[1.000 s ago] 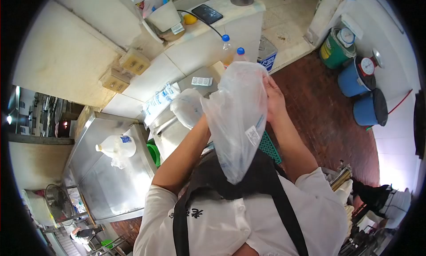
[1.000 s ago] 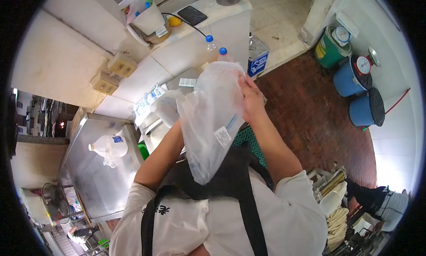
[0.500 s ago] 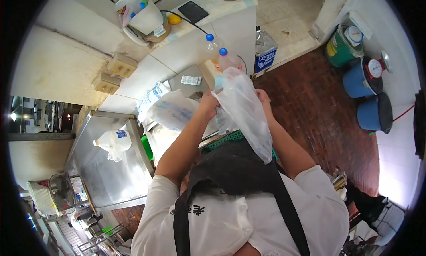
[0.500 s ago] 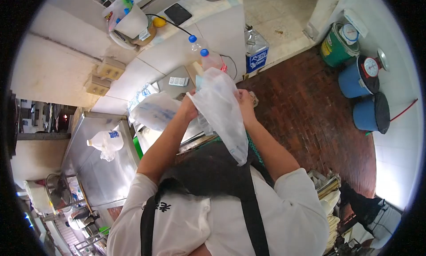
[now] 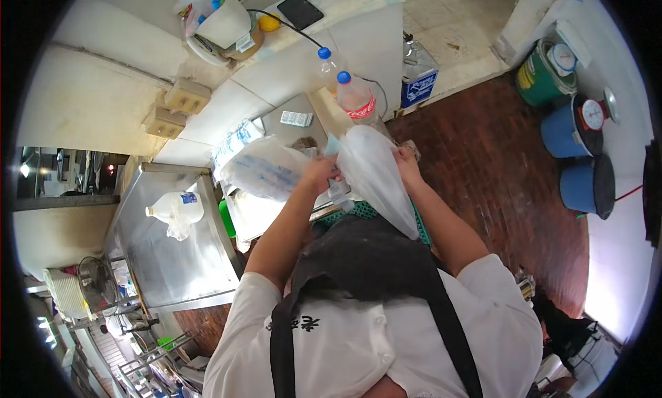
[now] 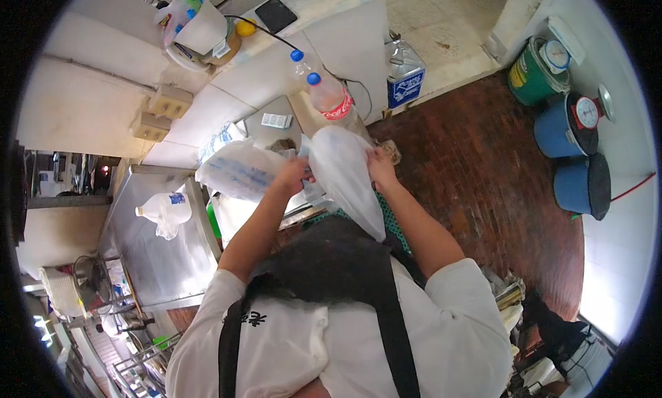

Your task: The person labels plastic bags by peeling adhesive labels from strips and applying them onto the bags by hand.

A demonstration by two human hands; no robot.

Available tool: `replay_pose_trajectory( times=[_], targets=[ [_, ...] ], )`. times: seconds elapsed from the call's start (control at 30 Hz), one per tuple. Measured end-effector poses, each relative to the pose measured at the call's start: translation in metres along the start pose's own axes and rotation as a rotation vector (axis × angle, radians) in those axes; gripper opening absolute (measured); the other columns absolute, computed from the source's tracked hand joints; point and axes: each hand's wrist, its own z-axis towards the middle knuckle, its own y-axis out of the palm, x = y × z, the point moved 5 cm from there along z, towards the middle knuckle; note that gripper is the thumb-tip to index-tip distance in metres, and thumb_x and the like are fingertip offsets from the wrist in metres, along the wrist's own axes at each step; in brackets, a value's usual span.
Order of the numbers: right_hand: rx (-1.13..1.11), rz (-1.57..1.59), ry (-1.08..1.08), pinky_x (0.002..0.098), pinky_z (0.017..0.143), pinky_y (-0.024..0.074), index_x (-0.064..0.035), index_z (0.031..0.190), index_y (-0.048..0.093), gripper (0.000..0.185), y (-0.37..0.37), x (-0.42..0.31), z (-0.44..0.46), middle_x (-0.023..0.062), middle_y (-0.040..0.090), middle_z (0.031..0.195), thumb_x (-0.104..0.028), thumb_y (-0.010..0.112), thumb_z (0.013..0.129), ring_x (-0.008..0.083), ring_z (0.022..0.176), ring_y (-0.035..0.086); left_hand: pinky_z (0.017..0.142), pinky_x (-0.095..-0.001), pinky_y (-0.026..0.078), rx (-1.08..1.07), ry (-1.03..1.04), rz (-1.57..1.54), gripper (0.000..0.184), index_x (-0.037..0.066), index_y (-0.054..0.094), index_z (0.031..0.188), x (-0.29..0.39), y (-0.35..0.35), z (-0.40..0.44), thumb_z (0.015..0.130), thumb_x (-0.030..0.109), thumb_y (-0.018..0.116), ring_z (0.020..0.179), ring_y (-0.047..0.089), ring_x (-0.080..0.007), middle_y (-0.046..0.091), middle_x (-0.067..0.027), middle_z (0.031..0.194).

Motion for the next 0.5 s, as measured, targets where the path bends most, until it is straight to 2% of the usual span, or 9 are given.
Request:
replay_pose_trajectory(
  times=[0.07, 0.1, 0.17, 0.23, 0.3, 0.4, 0.47, 0.5],
  targets=[
    [0.055, -0.082, -0.015, 0.0367, 0.078, 0.0491, -0.0009, 0.107, 0.062, 0.027, -0.002, 0.001, 0.004, 0.011, 0.066, 0.092, -0.026, 0.054, 0.1, 0.0212, 0.087, 0.063, 0.046, -0.0309, 0.039, -0.117, 0.012, 0.111, 0.008, 0.005, 0.062, 0.093, -0.026, -0.022, 0.032, 0.09, 0.011, 0.057, 0.059, 0.056, -0.016, 0.063, -0.005, 0.077],
    [0.098, -0.235, -0.112, 0.0384, 0.079, 0.0491, -0.0004, 0.106, 0.062, 0.028, -0.004, 0.004, 0.01, 0.0139, 0.066, 0.093, -0.026, 0.055, 0.099, 0.0255, 0.088, 0.063, 0.045, -0.0307, 0.039, -0.178, 0.018, 0.167, 0.009, 0.005, 0.063, 0.092, -0.043, -0.036, 0.055, 0.089, 0.011, 0.058, 0.057, 0.056, -0.0163, 0.063, -0.0054, 0.075],
    [0.184, -0.544, -0.312, 0.0418, 0.08, 0.0491, 0.0004, 0.105, 0.062, 0.028, -0.008, 0.016, 0.027, 0.0198, 0.067, 0.095, -0.026, 0.055, 0.098, 0.0342, 0.09, 0.064, 0.054, -0.0366, 0.049, -0.225, 0.435, 0.72, 0.015, 0.0, 0.065, 0.085, -0.078, -0.065, 0.116, 0.089, 0.014, 0.06, 0.067, 0.064, -0.0239, 0.066, -0.0123, 0.079],
    [0.169, -0.653, -0.314, 0.0437, 0.081, 0.0491, 0.001, 0.104, 0.063, 0.026, -0.01, 0.028, 0.043, 0.0241, 0.065, 0.096, -0.023, 0.056, 0.096, 0.039, 0.093, 0.063, 0.06, -0.0393, 0.056, -0.151, 0.518, 1.088, 0.02, -0.003, 0.066, 0.084, -0.071, -0.048, 0.113, 0.089, 0.016, 0.061, 0.074, 0.069, -0.0293, 0.068, -0.0166, 0.084],
    [0.16, -0.704, -0.317, 0.0444, 0.083, 0.0492, 0.0007, 0.105, 0.062, 0.022, -0.013, 0.031, 0.052, 0.025, 0.065, 0.098, -0.018, 0.057, 0.094, 0.0406, 0.095, 0.063, 0.064, -0.0386, 0.059, 0.034, 0.256, 1.259, 0.022, -0.004, 0.065, 0.089, -0.052, -0.025, 0.098, 0.088, 0.017, 0.06, 0.079, 0.071, -0.0326, 0.069, -0.0185, 0.089],
    [0.16, -0.676, -0.37, 0.0433, 0.085, 0.049, -0.0012, 0.113, 0.06, 0.025, -0.015, 0.018, 0.047, 0.0218, 0.065, 0.104, -0.01, 0.059, 0.089, 0.0378, 0.098, 0.063, 0.058, -0.0352, 0.057, 0.172, 0.17, 1.08, 0.024, -0.004, 0.063, 0.1, -0.034, -0.012, 0.079, 0.087, 0.016, 0.061, 0.078, 0.071, -0.0323, 0.069, -0.0167, 0.101],
    [0.164, -0.648, -0.48, 0.042, 0.089, 0.0488, -0.0026, 0.123, 0.056, 0.037, -0.024, -0.009, 0.031, 0.0202, 0.064, 0.111, -0.004, 0.059, 0.086, 0.0354, 0.103, 0.062, 0.053, -0.0347, 0.055, 0.38, 0.405, 1.098, 0.03, -0.004, 0.06, 0.108, -0.045, -0.042, 0.101, 0.087, 0.017, 0.063, 0.075, 0.071, -0.0308, 0.069, -0.017, 0.104],
    [0.057, -0.529, -0.495, 0.0411, 0.092, 0.0482, -0.0037, 0.129, 0.052, 0.044, -0.023, -0.036, 0.01, 0.0199, 0.062, 0.116, -0.002, 0.059, 0.085, 0.034, 0.107, 0.061, 0.051, -0.0344, 0.055, 0.484, 0.519, 1.103, 0.033, -0.004, 0.058, 0.111, -0.051, -0.056, 0.105, 0.086, 0.017, 0.064, 0.074, 0.071, -0.03, 0.068, -0.0172, 0.106]
  ],
)
